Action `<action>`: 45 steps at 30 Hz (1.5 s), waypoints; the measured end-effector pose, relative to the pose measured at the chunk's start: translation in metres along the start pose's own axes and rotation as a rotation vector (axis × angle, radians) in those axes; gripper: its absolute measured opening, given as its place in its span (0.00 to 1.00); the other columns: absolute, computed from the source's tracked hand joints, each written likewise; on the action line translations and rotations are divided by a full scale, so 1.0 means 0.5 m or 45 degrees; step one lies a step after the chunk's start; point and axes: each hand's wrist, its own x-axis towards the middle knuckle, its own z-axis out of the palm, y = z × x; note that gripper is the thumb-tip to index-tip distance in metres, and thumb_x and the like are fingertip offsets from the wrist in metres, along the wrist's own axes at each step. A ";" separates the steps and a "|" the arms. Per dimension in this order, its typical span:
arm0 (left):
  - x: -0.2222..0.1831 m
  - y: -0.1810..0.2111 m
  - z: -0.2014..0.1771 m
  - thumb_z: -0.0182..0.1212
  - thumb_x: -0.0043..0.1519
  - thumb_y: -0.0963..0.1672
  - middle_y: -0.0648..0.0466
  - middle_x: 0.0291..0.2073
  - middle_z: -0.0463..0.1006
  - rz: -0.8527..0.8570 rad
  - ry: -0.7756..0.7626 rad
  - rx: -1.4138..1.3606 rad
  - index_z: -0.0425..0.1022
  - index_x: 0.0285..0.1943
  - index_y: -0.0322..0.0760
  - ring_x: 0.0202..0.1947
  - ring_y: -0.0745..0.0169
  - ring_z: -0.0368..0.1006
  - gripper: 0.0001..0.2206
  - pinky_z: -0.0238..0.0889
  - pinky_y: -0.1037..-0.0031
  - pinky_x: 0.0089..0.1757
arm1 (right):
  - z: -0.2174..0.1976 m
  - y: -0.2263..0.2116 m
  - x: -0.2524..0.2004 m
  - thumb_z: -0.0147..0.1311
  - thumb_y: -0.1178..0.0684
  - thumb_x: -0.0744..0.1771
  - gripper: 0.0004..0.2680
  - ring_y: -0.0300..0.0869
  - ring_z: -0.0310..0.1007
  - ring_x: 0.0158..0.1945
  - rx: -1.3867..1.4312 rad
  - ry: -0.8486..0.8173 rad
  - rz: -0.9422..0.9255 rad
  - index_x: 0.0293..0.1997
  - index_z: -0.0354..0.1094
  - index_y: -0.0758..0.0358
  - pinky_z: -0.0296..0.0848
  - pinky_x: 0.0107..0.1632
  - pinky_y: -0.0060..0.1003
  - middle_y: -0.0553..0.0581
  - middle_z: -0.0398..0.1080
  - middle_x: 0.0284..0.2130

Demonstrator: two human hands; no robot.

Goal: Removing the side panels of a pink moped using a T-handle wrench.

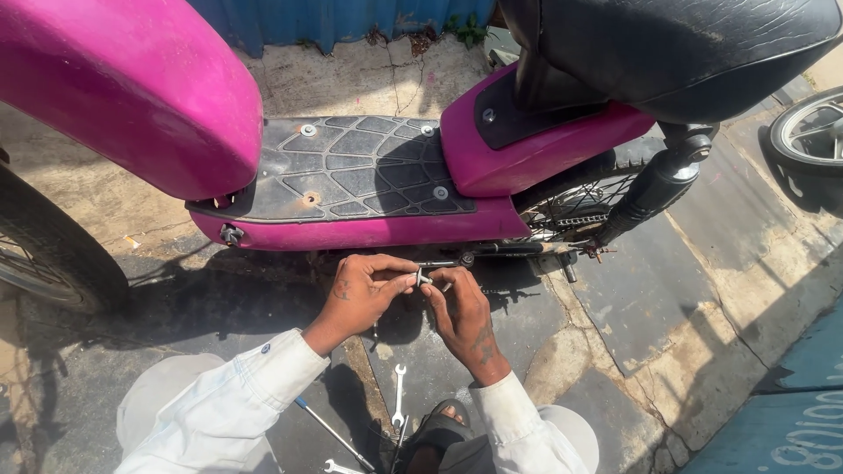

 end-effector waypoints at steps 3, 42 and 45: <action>0.001 -0.007 0.002 0.66 0.60 0.40 0.48 0.41 0.86 0.054 -0.028 -0.018 0.82 0.49 0.31 0.41 0.64 0.84 0.10 0.81 0.75 0.44 | 0.022 0.045 -0.032 0.50 0.48 0.72 0.10 0.35 0.73 0.29 0.181 -0.120 0.433 0.43 0.71 0.65 0.72 0.33 0.32 0.53 0.72 0.28; 0.000 -0.004 -0.016 0.65 0.60 0.38 0.48 0.42 0.86 0.034 -0.087 0.049 0.82 0.51 0.31 0.40 0.65 0.85 0.11 0.81 0.77 0.44 | 0.028 0.068 -0.050 0.57 0.54 0.71 0.06 0.35 0.74 0.32 0.428 -0.112 0.449 0.42 0.78 0.65 0.72 0.34 0.31 0.54 0.77 0.32; -0.002 0.002 -0.012 0.66 0.60 0.39 0.48 0.41 0.86 0.017 -0.064 0.090 0.82 0.51 0.31 0.40 0.66 0.84 0.11 0.80 0.77 0.43 | 0.038 0.079 -0.056 0.52 0.49 0.73 0.12 0.33 0.74 0.31 0.834 -0.147 0.767 0.43 0.77 0.70 0.74 0.35 0.27 0.56 0.78 0.31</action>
